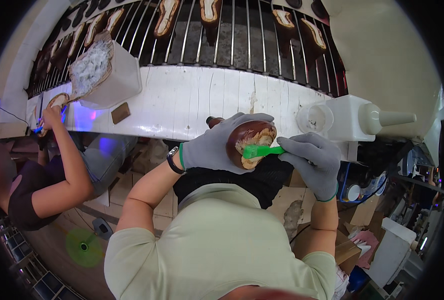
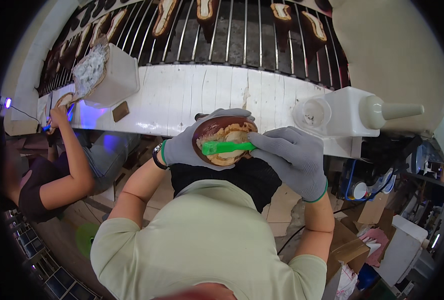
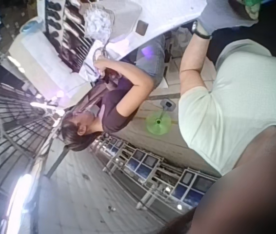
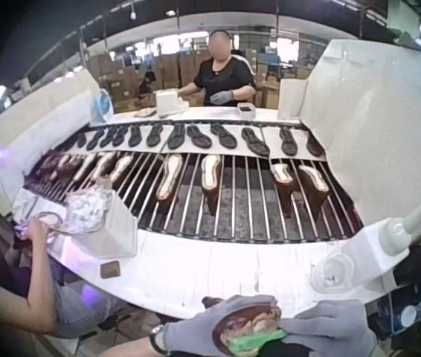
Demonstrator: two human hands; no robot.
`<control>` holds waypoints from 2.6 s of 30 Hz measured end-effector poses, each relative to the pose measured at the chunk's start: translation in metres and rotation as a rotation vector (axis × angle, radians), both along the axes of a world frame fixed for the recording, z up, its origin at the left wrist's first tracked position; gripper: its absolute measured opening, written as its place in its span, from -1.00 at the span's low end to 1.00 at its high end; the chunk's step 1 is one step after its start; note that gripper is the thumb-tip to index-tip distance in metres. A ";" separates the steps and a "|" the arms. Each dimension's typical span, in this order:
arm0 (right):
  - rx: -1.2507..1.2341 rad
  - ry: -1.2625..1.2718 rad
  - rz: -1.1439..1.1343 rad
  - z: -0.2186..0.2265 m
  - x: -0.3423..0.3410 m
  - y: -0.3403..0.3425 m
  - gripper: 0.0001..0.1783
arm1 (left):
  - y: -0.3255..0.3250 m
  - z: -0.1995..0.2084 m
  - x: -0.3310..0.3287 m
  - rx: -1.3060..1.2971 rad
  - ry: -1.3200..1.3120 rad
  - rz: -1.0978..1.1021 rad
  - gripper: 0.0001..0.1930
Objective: The recorder applies glue to the edges and soles of leather boots using a brush and a small glue container, then places them on a conveyor belt.
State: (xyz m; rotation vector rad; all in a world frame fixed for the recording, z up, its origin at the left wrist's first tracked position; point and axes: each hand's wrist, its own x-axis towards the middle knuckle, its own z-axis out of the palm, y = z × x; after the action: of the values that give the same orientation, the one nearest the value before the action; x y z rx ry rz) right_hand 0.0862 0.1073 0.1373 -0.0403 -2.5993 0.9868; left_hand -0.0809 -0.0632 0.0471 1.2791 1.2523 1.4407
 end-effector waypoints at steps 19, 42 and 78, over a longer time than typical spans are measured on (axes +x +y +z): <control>0.154 0.110 -0.091 0.009 -0.033 0.053 -0.78 | 0.078 -0.038 -0.091 -0.162 -0.193 -0.557 -0.20; 0.279 -0.484 -0.976 -0.122 0.073 0.081 -0.74 | 0.019 -0.126 -0.053 -0.260 -0.733 0.367 -0.23; -0.515 -0.290 -0.113 -0.044 0.037 0.013 -0.67 | 0.008 -0.036 0.011 -0.247 -0.717 0.370 -0.33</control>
State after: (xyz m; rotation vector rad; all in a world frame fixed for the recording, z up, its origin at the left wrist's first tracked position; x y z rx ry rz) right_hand 0.1232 0.1199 0.0933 -0.4863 -2.4716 1.6823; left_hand -0.0703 -0.0552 0.0112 0.3034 1.1361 1.7200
